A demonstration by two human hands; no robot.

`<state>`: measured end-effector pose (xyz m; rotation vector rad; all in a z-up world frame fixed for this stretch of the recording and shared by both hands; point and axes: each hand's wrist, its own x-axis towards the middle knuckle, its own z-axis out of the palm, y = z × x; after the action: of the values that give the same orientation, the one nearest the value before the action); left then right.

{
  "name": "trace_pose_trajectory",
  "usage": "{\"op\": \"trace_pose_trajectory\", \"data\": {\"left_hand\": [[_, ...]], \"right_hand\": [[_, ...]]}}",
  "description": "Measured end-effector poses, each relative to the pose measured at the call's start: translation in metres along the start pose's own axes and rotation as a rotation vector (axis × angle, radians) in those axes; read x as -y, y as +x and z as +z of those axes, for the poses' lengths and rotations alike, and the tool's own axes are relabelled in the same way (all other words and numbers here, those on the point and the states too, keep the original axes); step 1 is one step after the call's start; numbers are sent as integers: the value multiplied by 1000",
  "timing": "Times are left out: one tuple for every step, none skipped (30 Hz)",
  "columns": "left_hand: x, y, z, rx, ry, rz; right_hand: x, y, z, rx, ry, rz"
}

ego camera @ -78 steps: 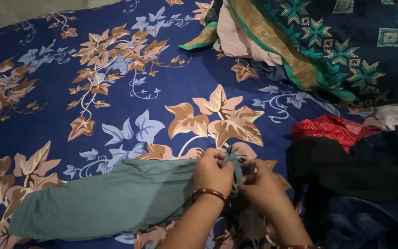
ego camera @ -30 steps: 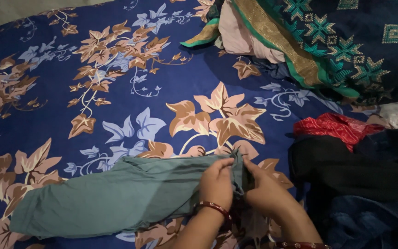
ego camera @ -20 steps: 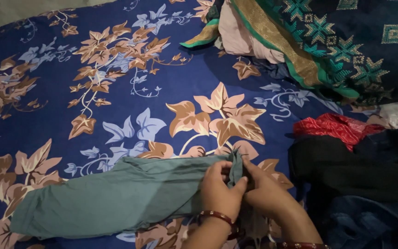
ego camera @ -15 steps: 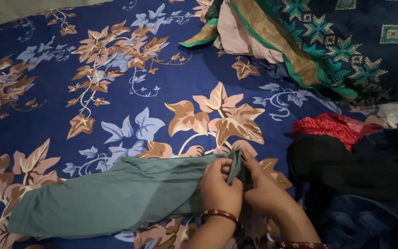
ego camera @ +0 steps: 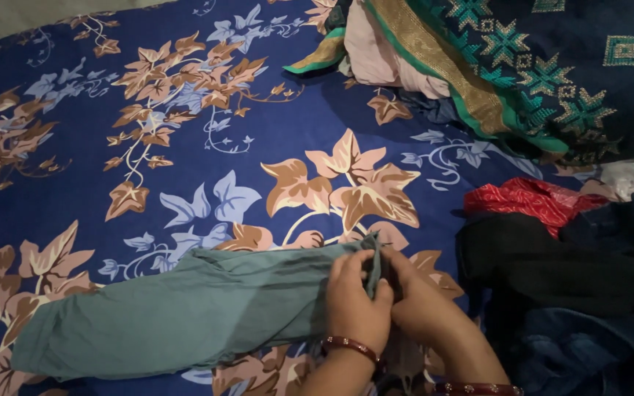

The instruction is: The person folds a light green garment and then a dark blue pair of jeans on a bed with a blue floral sheet. They smooth and fold each item neatly by hand, placing the finished folds on the bed surface.

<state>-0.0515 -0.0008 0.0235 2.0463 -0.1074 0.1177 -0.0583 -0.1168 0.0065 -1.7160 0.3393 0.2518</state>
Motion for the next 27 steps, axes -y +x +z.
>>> {"op": "trace_pose_trajectory", "data": {"left_hand": [[4,-2,0,0,0,1],[9,-3,0,-6,42,103],[14,-5,0,-13,84,205],[21,-9,2,-13,86,204],[27,-12,3,28,96,266],[34,-16,5,70,105,328],[31,-17,4,70,103,328],[28,-18,4,174,175,228],[26,-19,3,278,246,126],[29,-21,4,279,245,125],[32,-21,4,302,249,133],[35,-22,4,326,252,142],[35,-21,3,324,254,143],[34,-20,1,368,270,132],[34,-19,0,412,285,121],[33,-18,0,409,285,123],[32,-18,1,434,326,106],[32,-17,3,459,368,88],[40,-20,7,460,366,85],[48,-23,11,416,450,187],[56,-24,15,370,533,290],[43,-23,9,370,532,289],[30,-21,5,459,550,196],[17,-20,0,545,567,102],[13,-19,1,549,560,103],[9,-19,2,565,624,130],[6,-19,1,579,691,153]], "right_hand": [[-4,2,-1,0,1,0],[-7,3,-1,-7,-35,-15],[-11,4,-1,-11,-71,-29],[-9,3,-2,-10,-69,-29],[-6,2,-3,11,-47,5],[-4,1,-3,32,-24,38],[2,-2,-3,31,-26,39],[7,-4,-3,18,-107,82],[13,-8,-2,6,-188,127],[-1,-3,-4,6,-189,128],[-13,3,-6,8,-192,41],[-26,9,-7,9,-193,-47],[-20,6,-7,10,-192,-50],[-14,4,-6,-5,-246,2],[-8,1,-6,-21,-300,54],[14,-8,-4,-21,-301,51],[34,-18,-4,-71,-468,147],[54,-28,-3,-124,-633,243],[37,-21,-7,-122,-635,245],[21,-13,-11,-158,-489,61],[4,-5,-15,-198,-334,-121],[11,-5,-10,-197,-336,-120],[17,-6,-6,-263,-347,-233],[23,-8,-2,-329,-358,-344],[19,-4,5,-332,-364,-341],[15,-1,12,-292,-398,-404],[10,2,20,-246,-430,-468]]}}
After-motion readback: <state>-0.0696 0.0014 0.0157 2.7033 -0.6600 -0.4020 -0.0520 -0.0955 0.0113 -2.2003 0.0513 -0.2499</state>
